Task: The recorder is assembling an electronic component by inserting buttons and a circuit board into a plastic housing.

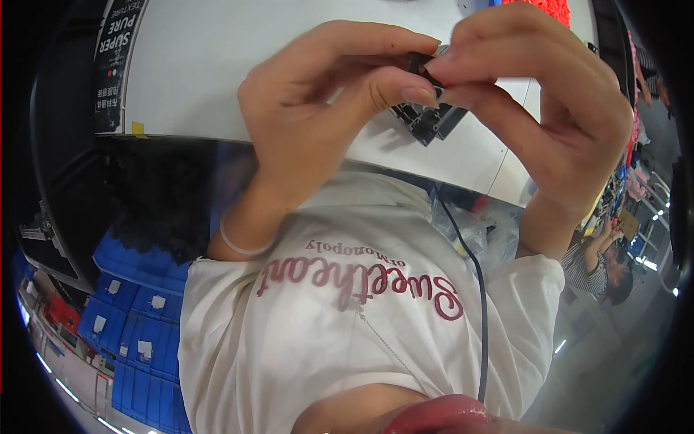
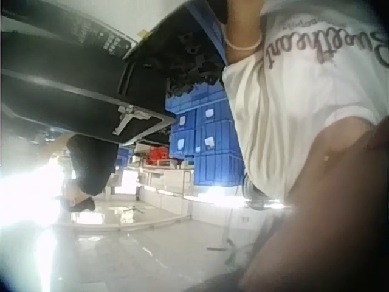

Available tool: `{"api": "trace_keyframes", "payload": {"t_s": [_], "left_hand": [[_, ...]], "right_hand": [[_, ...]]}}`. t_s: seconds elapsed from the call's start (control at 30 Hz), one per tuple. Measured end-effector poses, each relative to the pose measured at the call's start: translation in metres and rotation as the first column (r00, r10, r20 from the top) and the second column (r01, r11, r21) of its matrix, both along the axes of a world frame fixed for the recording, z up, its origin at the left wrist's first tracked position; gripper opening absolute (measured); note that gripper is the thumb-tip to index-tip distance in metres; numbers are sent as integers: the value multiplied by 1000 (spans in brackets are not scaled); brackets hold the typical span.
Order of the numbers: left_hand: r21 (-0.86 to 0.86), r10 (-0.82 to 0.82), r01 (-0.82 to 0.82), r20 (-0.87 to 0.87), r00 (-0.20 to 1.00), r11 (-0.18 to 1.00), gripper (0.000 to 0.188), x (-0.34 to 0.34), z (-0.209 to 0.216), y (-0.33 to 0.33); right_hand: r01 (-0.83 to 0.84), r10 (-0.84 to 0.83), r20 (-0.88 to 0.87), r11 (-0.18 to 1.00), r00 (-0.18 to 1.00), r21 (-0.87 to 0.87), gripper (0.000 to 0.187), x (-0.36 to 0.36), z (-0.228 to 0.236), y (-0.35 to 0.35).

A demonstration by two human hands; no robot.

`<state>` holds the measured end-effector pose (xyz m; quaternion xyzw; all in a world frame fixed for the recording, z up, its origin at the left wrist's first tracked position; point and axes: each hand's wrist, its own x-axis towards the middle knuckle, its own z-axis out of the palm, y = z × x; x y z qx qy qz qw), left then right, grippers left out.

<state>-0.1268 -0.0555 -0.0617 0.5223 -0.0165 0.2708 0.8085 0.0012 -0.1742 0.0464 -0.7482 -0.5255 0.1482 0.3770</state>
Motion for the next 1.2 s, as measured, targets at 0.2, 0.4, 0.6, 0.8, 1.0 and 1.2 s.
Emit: {"api": "trace_keyframes", "payload": {"t_s": [0.2,0.4,0.6,0.8,1.0,1.2], "left_hand": [[-96,45,-44,7,999,994,22,-6,-4,-7],[-136,42,-42,-5,999,990,22,-10,-6,-10],[86,66,-73,84,994,994,23,-6,-8,-5],[416,176,-236,179,968,878,24,-8,-8,0],[654,144,-51,-90,985,755,42,-16,-5,19],[849,232,130,-282,931,511,54,-17,24,-8]], "right_hand": [[-50,51,2,995,999,-92,13,-17,6,10],[137,-146,-43,977,988,-160,11,-28,-1,5],[154,-328,-534,926,780,-344,18,-21,1,3],[276,-262,-868,949,422,-152,23,-18,-40,-23],[398,-388,-694,904,606,-157,27,-19,-32,-34],[390,-315,-558,920,768,18,21,-27,-65,-74]]}}
